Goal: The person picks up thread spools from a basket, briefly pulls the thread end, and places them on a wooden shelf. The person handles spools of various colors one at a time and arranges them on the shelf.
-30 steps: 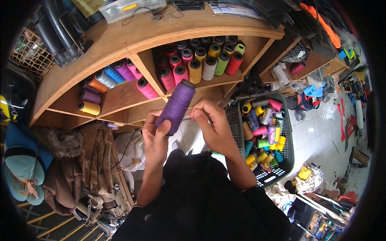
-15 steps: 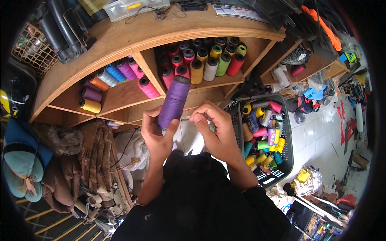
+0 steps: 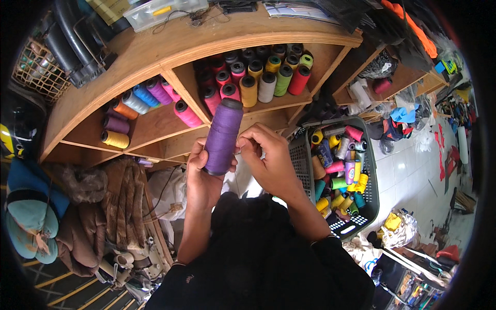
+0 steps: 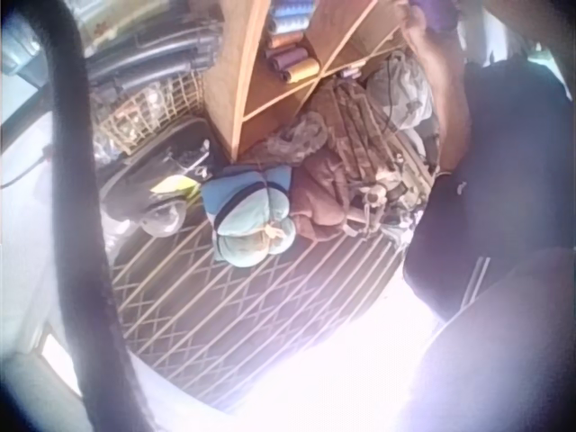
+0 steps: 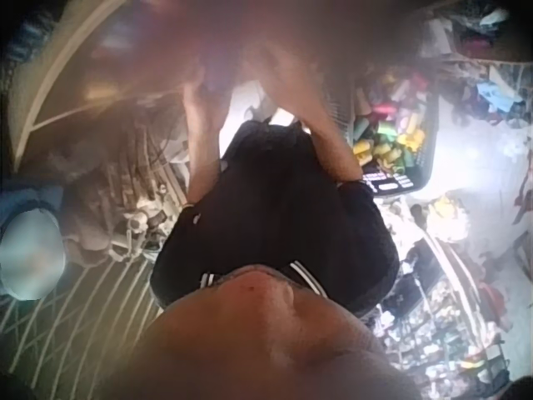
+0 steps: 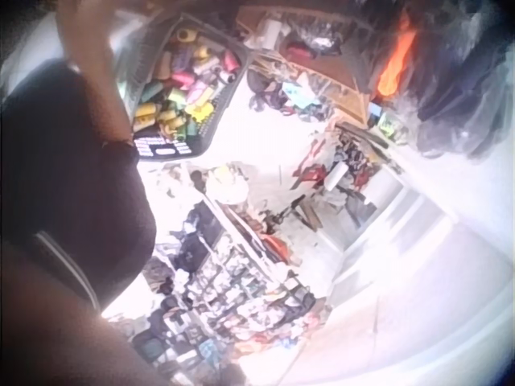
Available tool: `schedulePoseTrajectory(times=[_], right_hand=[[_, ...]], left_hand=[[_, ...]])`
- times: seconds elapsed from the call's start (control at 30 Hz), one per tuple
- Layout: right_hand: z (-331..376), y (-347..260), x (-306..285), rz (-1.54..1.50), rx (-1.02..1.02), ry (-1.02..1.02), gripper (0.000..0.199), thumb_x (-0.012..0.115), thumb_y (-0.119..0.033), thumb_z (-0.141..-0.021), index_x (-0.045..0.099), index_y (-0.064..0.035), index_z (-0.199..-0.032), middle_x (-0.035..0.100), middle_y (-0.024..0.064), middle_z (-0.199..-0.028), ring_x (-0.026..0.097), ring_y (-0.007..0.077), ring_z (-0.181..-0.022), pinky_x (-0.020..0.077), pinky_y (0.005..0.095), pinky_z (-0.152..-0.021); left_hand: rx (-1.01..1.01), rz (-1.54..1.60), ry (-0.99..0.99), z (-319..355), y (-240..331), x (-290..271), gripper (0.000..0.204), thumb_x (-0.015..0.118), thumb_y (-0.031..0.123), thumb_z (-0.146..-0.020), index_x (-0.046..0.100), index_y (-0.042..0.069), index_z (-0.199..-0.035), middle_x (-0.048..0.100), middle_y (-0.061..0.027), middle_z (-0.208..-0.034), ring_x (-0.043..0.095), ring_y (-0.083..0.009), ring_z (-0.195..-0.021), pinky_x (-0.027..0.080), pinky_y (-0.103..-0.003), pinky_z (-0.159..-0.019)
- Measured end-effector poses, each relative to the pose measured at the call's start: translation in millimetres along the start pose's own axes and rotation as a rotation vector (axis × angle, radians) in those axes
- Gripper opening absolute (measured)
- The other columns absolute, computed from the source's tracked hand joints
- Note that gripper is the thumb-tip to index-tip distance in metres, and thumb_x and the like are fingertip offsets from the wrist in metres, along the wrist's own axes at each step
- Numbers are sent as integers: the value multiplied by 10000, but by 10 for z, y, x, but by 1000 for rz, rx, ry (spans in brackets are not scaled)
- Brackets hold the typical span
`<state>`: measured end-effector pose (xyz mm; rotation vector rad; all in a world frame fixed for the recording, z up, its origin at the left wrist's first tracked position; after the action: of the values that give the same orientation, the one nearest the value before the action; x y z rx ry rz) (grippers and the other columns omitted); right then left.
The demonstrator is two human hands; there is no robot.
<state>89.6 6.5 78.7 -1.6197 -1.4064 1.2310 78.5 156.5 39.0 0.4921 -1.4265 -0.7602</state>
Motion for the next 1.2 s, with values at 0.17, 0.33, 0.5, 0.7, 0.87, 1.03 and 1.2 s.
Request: schedulePoseTrajectory(times=[0.17,0.33,0.5,0.7,0.87,1.03,1.2], right_hand=[[-4,24,2,132,-53,-35,101,598,-68,-877,572,23,-845,542,122,-752,575,226,-659,459,316,-577],[-25,75,2,-148,99,-163,159,642,-120,-888,591,9,-811,565,58,-758,539,124,-649,417,260,-571],[15,368,40,-232,173,-124,168,661,-170,-900,618,-8,-883,593,14,-802,533,79,-718,410,234,-629],[43,370,157,-546,267,10,320,710,-220,-865,624,-24,-1102,622,20,-890,564,111,-850,448,262,-784],[15,408,200,-523,338,-84,439,777,-248,-808,607,-22,-1143,649,50,-991,586,145,-893,459,292,-834],[23,449,110,-613,294,73,393,819,-177,-768,597,-33,-1058,649,63,-960,603,121,-882,476,277,-803],[32,513,66,-686,293,79,377,810,-123,-774,570,-32,-1050,629,43,-925,605,110,-873,499,265,-766]], left_hand=[[-50,41,1,6,-45,6,480,530,415,-878,481,24,-1151,632,-164,-987,631,-215,-772,492,-308,-668],[-178,204,-7,2,-76,-63,541,460,453,-882,490,5,-1184,616,-155,-967,575,-191,-716,450,-279,-605],[-258,457,-139,-34,-118,-90,517,418,429,-906,519,-22,-1138,593,-151,-926,504,-176,-640,386,-248,-493],[-279,502,-16,-40,-134,-54,467,406,399,-926,521,-11,-1116,570,-122,-873,488,-175,-590,376,-242,-459],[-374,591,-118,-19,-258,-61,454,417,417,-943,512,15,-1131,590,-120,-909,523,-188,-599,436,-252,-518],[120,-256,23,-52,-202,-190,337,566,320,-947,506,30,-1108,583,-75,-971,576,-160,-944,504,-307,-762],[229,-527,-126,-63,-46,-7,342,702,-9,-834,505,12,-1112,601,-73,-1013,590,-147,-956,504,-300,-840]])
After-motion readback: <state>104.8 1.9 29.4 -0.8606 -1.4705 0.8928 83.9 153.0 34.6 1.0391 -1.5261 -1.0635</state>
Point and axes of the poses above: each hand's wrist, its own z-axis away from the middle knuckle, its own x-axis out of the palm, y = z × x, the point moved 3 cm from there along -z, towards the middle knuckle
